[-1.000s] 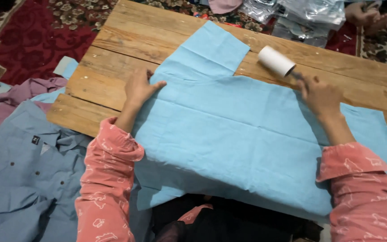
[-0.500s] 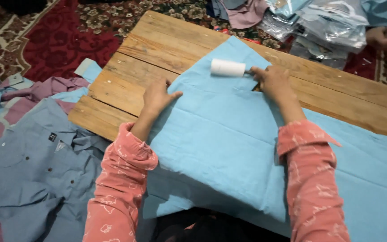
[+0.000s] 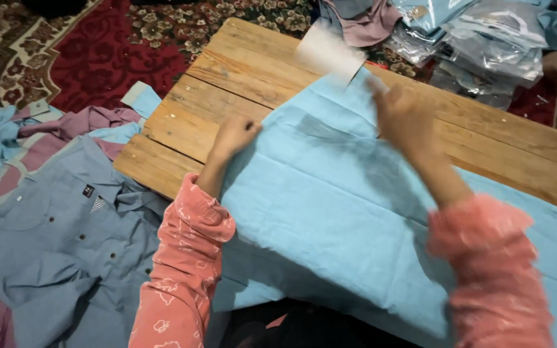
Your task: A person uses a lint roller on a light blue shirt, folds it, and attaches a brand tag using a plastic connector.
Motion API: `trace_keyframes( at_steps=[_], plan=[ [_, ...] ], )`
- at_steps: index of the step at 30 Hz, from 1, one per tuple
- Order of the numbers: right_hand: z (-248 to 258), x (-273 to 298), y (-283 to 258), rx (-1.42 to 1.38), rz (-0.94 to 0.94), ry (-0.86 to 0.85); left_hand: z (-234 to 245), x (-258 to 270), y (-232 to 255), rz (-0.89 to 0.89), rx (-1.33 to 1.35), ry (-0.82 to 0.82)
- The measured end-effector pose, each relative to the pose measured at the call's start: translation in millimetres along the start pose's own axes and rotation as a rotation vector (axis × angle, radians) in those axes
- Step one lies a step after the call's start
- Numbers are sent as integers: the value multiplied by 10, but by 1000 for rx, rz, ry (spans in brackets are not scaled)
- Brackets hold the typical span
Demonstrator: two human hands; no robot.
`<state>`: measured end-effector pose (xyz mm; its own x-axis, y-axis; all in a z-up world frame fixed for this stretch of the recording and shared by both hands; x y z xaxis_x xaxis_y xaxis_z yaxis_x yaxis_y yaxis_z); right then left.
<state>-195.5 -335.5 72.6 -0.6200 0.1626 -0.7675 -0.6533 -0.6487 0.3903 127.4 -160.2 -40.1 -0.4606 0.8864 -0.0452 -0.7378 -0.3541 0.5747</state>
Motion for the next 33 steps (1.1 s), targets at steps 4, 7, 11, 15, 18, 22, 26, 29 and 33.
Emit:
trace_keyframes(
  at_steps=[4,7,11,15,18,22,26,29,33],
  plan=[
    [763,502,-461,-680,322,-227,103,63,92,34,117,-86],
    [210,936,-502,-723,285,-570,17,-4,-41,57,162,-103],
    [-213,783,-464,-712,250,-524,120,98,113,26,200,-69],
    [-607,723,-417,-444,135,-475,184,135,165,61,217,-35],
    [-589,738,-342,-295,23,-338,116,146,125,35,181,-24],
    [-14,806,12,-446,-207,-218,59,65,61,-9,108,-34],
    [1387,1325,240,-598,-231,-376,-19,48,-101,1,70,-31],
    [2093,1985,431,-667,-430,-777,-66,-28,-140,-6,57,-35],
    [2611,3041,1010,-270,-611,-1163,-49,-73,-137,-14,10,2]
  ],
)
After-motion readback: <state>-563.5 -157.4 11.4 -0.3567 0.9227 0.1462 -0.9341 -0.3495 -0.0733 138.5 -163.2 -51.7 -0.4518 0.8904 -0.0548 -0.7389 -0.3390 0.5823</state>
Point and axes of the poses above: each hand's wrist, its own x-axis away from the middle knuckle, its own z-axis out of the back of the hand, y = z × x, the point moved 3 cm from there along -x, towards the middle knuckle, and after that the axes turned 2 degrees about -y, right-handed, at the moved point
